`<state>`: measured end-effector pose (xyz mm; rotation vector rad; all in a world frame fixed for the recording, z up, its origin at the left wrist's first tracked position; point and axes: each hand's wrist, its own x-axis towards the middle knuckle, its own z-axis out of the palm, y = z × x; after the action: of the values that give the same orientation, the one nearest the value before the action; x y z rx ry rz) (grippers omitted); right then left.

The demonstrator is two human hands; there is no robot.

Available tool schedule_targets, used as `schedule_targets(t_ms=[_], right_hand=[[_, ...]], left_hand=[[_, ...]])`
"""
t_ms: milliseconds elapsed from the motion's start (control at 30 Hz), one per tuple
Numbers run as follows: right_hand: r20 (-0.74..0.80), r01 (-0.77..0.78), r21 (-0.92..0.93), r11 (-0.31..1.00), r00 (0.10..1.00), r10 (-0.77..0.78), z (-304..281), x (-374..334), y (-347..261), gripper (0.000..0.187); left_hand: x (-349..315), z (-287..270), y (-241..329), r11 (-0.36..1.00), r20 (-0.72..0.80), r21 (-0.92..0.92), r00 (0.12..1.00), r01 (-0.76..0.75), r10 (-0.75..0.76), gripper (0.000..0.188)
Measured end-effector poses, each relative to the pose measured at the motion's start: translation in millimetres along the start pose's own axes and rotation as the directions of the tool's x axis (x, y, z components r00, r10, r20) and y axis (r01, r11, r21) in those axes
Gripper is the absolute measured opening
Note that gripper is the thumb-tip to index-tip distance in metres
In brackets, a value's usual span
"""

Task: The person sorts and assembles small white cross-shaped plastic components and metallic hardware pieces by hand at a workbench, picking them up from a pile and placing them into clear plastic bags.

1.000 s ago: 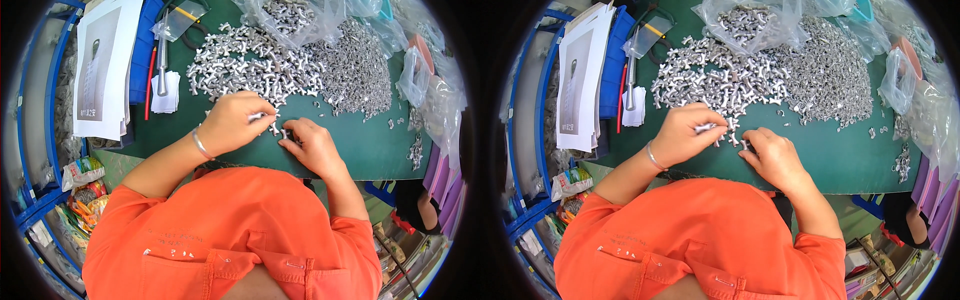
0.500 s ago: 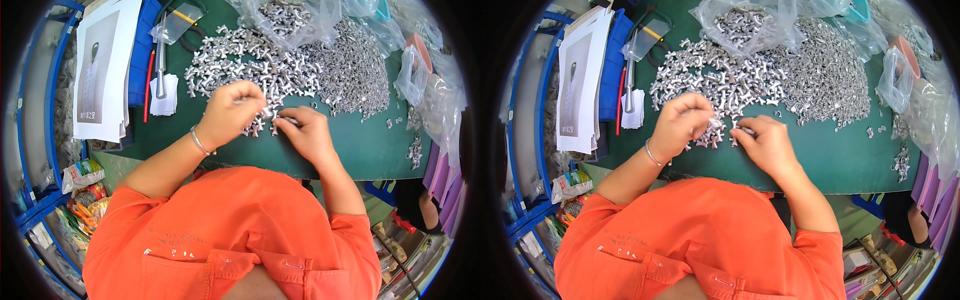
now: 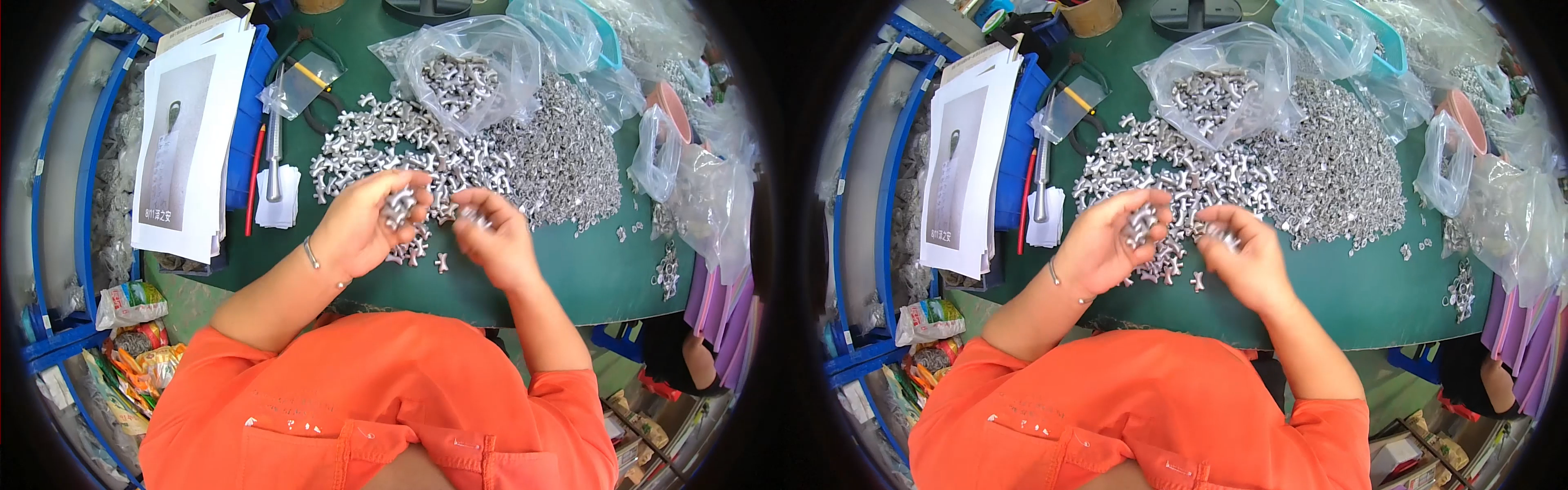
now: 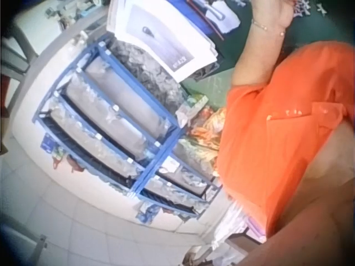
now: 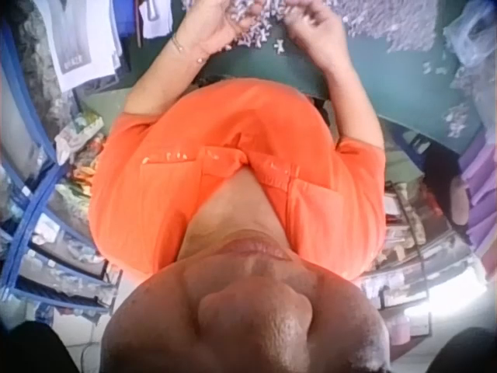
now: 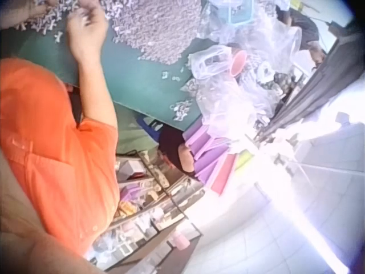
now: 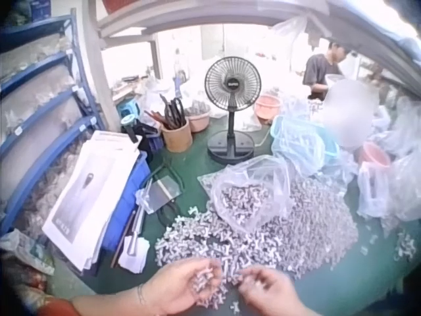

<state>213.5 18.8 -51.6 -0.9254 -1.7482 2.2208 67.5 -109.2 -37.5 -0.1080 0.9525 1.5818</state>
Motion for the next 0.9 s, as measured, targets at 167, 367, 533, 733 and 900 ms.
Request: schedule_targets(t_ms=[167, 367, 533, 733, 900], right_hand=[[-0.011, 0.164, 0.648, 0.744, 0.978, -0.207, -17.5, 57.7, -61.3, 0.016], [-0.199, 0.424, -0.168, 0.890, 0.870, -0.452, -5.5, 74.0, -87.2, 0.035], [0.412, 0.504, -0.626, 0.595, 0.862, -0.296, -4.2, 9.9, -33.3, 0.011], [0.469, 0.520, -0.746, 0.416, 0.854, -0.227, -6.4, -19.0, 11.7, 0.020], [0.253, 0.159, -0.429, 0.889, 0.966, -0.050, -18.3, -11.5, 16.3, 0.014]], left_hand=[[30.1, 60.3, 41.0, 0.937, 0.121, -0.058, 0.929, -0.345, 0.350, 0.027], [43.2, 70.2, 70.2, 0.874, 0.168, 0.285, 0.918, -0.394, 0.359, 0.035], [14.5, 8.1, 42.8, 0.294, 0.348, 0.803, 0.809, -0.518, 0.474, 0.012], [0.0, -34.9, 0.8, -0.308, 0.515, 0.857, 0.730, -0.414, 0.450, 0.014], [-3.2, -42.0, -2.2, -0.253, 0.546, 0.833, 0.661, -0.492, 0.515, 0.018]])
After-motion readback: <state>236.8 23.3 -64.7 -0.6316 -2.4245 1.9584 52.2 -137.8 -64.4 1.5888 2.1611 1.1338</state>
